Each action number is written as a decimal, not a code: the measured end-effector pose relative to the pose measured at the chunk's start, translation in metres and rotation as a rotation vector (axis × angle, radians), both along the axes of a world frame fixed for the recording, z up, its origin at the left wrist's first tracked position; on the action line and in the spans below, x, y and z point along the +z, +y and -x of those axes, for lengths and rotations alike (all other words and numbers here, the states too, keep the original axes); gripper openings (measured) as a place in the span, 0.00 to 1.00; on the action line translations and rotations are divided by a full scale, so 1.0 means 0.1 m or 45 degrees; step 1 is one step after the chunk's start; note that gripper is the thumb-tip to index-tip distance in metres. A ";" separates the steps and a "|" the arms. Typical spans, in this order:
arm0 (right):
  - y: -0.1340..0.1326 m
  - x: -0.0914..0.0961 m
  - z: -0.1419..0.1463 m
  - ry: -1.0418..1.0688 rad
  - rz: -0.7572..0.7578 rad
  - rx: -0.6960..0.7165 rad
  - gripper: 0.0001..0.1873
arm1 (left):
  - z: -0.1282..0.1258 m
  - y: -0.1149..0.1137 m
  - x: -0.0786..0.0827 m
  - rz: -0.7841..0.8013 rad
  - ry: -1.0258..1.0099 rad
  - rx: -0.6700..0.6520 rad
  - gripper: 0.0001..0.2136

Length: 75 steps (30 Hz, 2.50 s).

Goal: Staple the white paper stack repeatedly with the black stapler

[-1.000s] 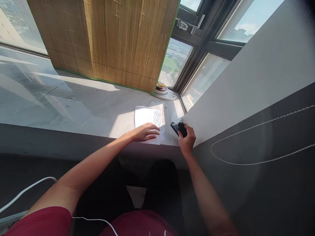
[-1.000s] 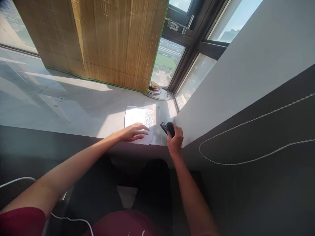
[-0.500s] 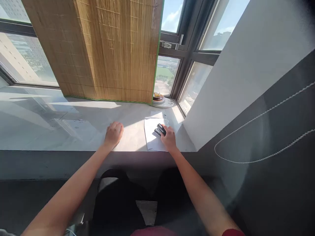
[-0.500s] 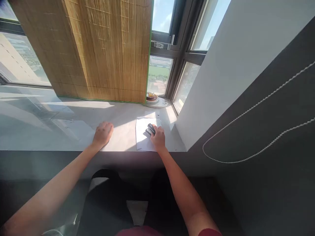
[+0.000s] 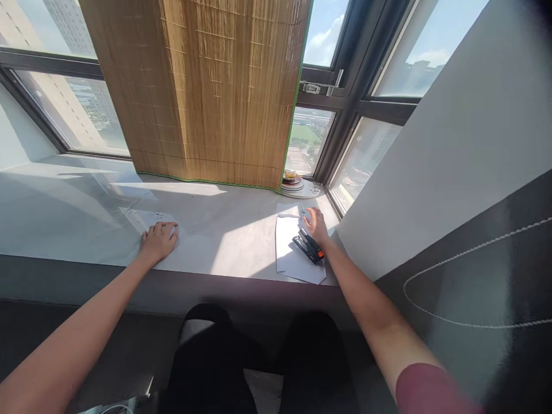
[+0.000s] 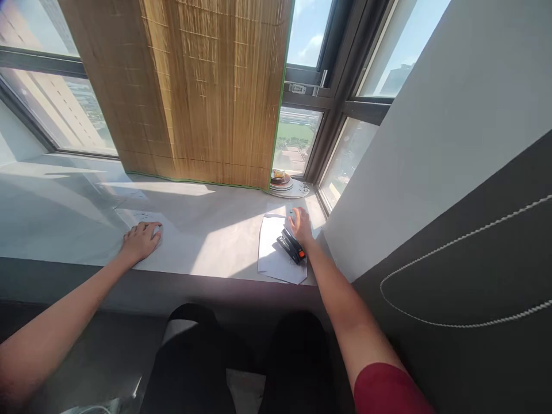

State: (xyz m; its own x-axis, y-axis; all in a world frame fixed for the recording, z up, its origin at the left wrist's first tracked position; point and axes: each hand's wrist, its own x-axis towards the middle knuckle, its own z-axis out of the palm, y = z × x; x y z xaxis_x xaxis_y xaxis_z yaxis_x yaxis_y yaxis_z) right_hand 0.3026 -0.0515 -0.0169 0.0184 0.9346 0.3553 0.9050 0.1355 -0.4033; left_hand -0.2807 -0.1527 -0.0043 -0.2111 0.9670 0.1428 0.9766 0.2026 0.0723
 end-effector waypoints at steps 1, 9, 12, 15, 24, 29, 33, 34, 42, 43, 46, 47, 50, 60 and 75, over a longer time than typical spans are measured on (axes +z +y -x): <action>0.05 -0.06 0.04 -0.042 0.045 0.014 0.28 | 0.00 0.00 -0.01 -0.008 0.003 -0.007 0.24; 0.31 -0.26 0.16 -0.332 0.316 -0.025 0.34 | 0.00 -0.05 -0.06 -0.061 0.001 -0.011 0.23; 0.36 -0.21 0.44 -0.347 0.294 0.018 0.32 | -0.01 -0.06 -0.05 -0.056 0.013 -0.024 0.23; 0.38 -0.17 1.02 -0.385 0.246 0.093 0.33 | -0.02 -0.07 -0.03 -0.031 -0.004 -0.038 0.24; 0.46 -0.05 3.35 -0.304 0.340 0.423 0.35 | -0.05 -0.09 0.00 -0.038 -0.032 -0.015 0.22; 0.37 -0.01 3.78 -0.232 0.267 0.501 0.36 | -0.04 -0.09 -0.02 -0.050 -0.038 0.009 0.21; 0.36 0.00 3.70 -0.205 0.325 0.469 0.39 | -0.03 -0.10 -0.02 -0.066 -0.059 -0.013 0.20; 0.37 0.00 3.65 -0.206 0.344 0.459 0.39 | -0.03 -0.10 -0.02 -0.069 -0.064 -0.014 0.20; 0.35 -0.06 2.95 -0.245 0.395 0.343 0.38 | -0.01 -0.11 -0.06 -0.088 -0.080 -0.018 0.21; 0.33 -0.08 2.82 -0.247 0.374 0.321 0.38 | 0.00 -0.11 -0.07 -0.084 -0.077 -0.033 0.22; 0.26 -0.10 2.49 -0.252 0.300 0.254 0.36 | 0.03 -0.12 -0.10 -0.074 -0.062 -0.069 0.23; 0.23 -0.09 2.41 -0.254 0.284 0.238 0.35 | 0.03 -0.12 -0.10 -0.073 -0.055 -0.065 0.24; 0.16 -0.06 2.23 -0.259 0.251 0.224 0.34 | 0.02 -0.12 -0.09 -0.068 -0.037 -0.041 0.24; 0.03 0.01 2.13 -0.242 0.173 0.200 0.30 | -0.05 -0.17 0.01 -0.045 -0.031 -0.047 0.24; 0.01 0.01 2.16 -0.270 0.172 0.190 0.30 | 0.01 -0.12 -0.09 -0.072 -0.023 -0.059 0.24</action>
